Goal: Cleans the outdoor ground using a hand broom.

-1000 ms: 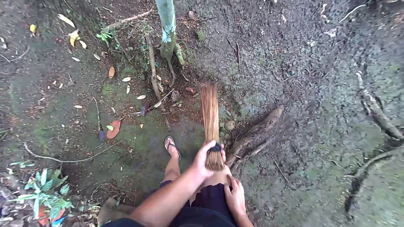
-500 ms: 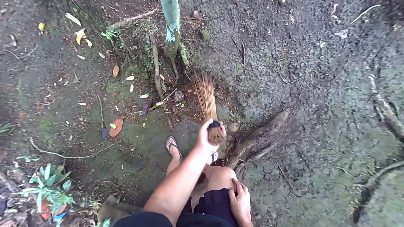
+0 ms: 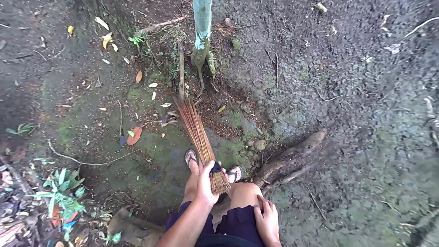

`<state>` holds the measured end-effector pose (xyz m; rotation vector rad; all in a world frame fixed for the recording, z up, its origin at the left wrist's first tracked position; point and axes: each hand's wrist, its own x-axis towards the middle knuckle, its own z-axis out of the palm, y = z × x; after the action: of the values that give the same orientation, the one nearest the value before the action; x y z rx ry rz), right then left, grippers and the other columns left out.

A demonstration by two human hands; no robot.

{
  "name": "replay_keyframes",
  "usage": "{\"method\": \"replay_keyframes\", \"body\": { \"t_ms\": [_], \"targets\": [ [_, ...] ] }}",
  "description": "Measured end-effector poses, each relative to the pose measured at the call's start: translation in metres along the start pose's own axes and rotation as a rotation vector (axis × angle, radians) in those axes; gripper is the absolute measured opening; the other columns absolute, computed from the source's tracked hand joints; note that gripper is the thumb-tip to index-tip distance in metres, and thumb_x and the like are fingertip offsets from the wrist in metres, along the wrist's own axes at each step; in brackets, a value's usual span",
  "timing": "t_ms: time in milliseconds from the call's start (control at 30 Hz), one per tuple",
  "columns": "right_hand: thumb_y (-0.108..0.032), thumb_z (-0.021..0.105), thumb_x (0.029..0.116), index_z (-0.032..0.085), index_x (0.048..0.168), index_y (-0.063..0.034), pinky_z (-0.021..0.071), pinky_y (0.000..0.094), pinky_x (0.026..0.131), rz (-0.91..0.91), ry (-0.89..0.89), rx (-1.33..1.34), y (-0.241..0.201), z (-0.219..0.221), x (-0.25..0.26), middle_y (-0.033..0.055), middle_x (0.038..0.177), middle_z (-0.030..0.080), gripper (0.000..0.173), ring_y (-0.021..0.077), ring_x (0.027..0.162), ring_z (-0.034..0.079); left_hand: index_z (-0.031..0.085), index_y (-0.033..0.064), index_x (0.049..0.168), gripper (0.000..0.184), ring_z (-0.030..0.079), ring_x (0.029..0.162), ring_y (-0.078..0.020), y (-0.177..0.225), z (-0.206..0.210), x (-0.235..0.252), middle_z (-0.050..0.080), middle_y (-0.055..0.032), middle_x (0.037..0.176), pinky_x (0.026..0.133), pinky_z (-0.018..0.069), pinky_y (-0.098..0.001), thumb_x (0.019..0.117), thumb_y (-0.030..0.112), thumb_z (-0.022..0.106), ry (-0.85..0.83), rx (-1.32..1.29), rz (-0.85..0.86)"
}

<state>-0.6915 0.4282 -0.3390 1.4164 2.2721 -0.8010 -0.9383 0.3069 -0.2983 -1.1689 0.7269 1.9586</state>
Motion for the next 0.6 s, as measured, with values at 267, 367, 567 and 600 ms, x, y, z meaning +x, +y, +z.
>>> {"method": "replay_keyframes", "body": {
  "t_ms": [267, 367, 567, 600],
  "targets": [
    [-0.021, 0.053, 0.0878, 0.069, 0.128, -0.0012, 0.0425, 0.0649, 0.101, -0.031, 0.020, -0.002, 0.005, 0.009, -0.010, 0.0277, 0.130, 0.061, 0.047, 0.0482, 0.122, 0.056, 0.005, 0.0404, 0.163, 0.070, 0.065, 0.073, -0.0279, 0.094, 0.016, 0.161, 0.061, -0.0176, 0.103, 0.064, 0.0589, -0.0415, 0.1089, 0.032, 0.049, -0.103, 0.592, 0.118],
    [-0.021, 0.055, 0.0883, 0.068, 0.129, -0.0013, 0.0426, 0.0637, 0.102, -0.013, 0.001, -0.007, 0.009, 0.011, -0.017, 0.0279, 0.131, 0.060, 0.048, 0.0473, 0.122, 0.056, 0.013, 0.0425, 0.161, 0.070, 0.064, 0.073, -0.0275, 0.091, -0.026, 0.202, 0.061, -0.0167, 0.104, 0.062, 0.0576, -0.0416, 0.1052, 0.034, 0.054, 0.029, 0.576, 0.027],
    [-0.022, 0.054, 0.0883, 0.068, 0.129, -0.0004, 0.0423, 0.0645, 0.103, 0.013, 0.023, 0.019, 0.010, 0.015, -0.026, 0.0289, 0.131, 0.060, 0.048, 0.0484, 0.123, 0.055, 0.008, 0.0352, 0.163, 0.077, 0.065, 0.074, -0.0280, 0.014, -0.118, 0.130, 0.061, -0.0181, 0.110, 0.061, 0.0576, -0.0435, 0.1044, 0.027, 0.057, 0.215, 0.576, -0.081],
    [-0.022, 0.054, 0.0881, 0.068, 0.128, -0.0006, 0.0425, 0.0647, 0.102, 0.017, 0.027, 0.016, 0.010, 0.017, -0.029, 0.0287, 0.131, 0.060, 0.048, 0.0483, 0.123, 0.055, 0.011, 0.0348, 0.163, 0.073, 0.065, 0.071, -0.0274, 0.005, -0.119, 0.101, 0.062, -0.0166, 0.104, 0.059, 0.0578, -0.0421, 0.1056, 0.026, 0.055, 0.193, 0.517, -0.093]
  ]
}}
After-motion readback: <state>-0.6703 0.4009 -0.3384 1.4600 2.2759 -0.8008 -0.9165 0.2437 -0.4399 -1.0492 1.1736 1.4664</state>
